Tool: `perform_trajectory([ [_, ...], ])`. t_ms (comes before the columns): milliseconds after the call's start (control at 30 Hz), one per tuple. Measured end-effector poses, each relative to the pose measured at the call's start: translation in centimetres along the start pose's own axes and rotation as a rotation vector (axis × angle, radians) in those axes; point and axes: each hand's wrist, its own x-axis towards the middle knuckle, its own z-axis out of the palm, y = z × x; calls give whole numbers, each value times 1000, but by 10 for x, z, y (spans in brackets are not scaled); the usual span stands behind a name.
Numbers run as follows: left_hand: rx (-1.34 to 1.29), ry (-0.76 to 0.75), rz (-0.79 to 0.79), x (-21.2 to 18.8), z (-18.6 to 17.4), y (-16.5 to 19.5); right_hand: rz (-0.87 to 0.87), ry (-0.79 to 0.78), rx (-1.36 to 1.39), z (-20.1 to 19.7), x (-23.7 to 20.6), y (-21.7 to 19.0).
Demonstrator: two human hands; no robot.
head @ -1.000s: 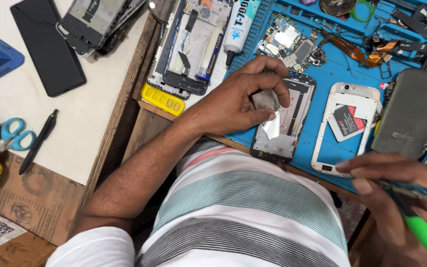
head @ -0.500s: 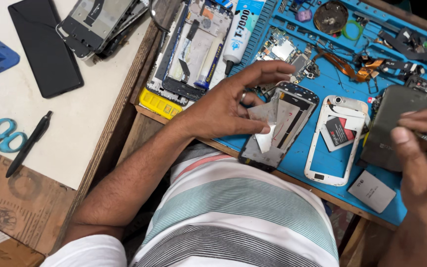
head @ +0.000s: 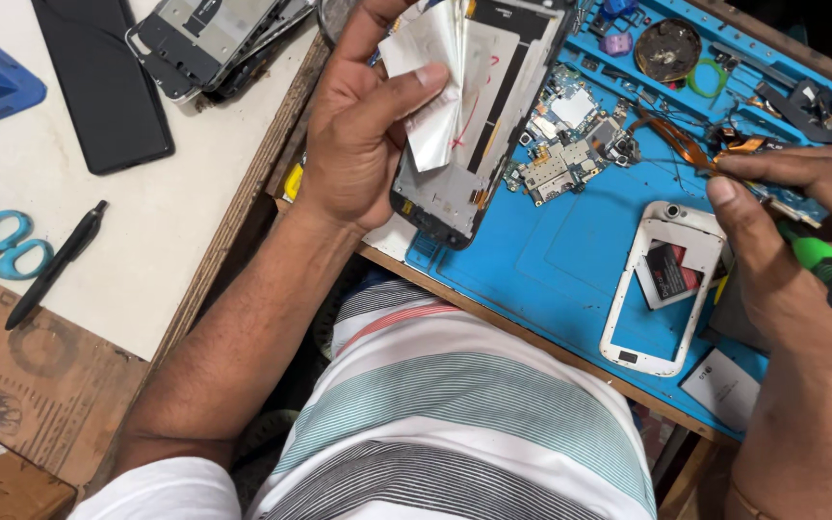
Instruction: The person disassembles a smartphone using a screwdriver, removes the battery and internal components, then reassembles the device by placing the battery back and closing the casing. The workspace contains multiple disassembled phones and tools.
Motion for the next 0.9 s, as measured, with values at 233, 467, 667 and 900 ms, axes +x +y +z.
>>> perform_trajectory([
  [233, 28, 22, 29, -1, 0, -3, -72, -56, 142, 20, 25, -19],
  [467, 90, 26, 13, -2, -2, -1, -64, -122, 122, 12, 37, -9],
  [667, 97, 5, 17, 0, 1, -2, 67, -155, 179, -1, 45, 9],
  [900, 672, -336, -66, -4, 29, -1, 72, -152, 422, -11, 30, 13],
])
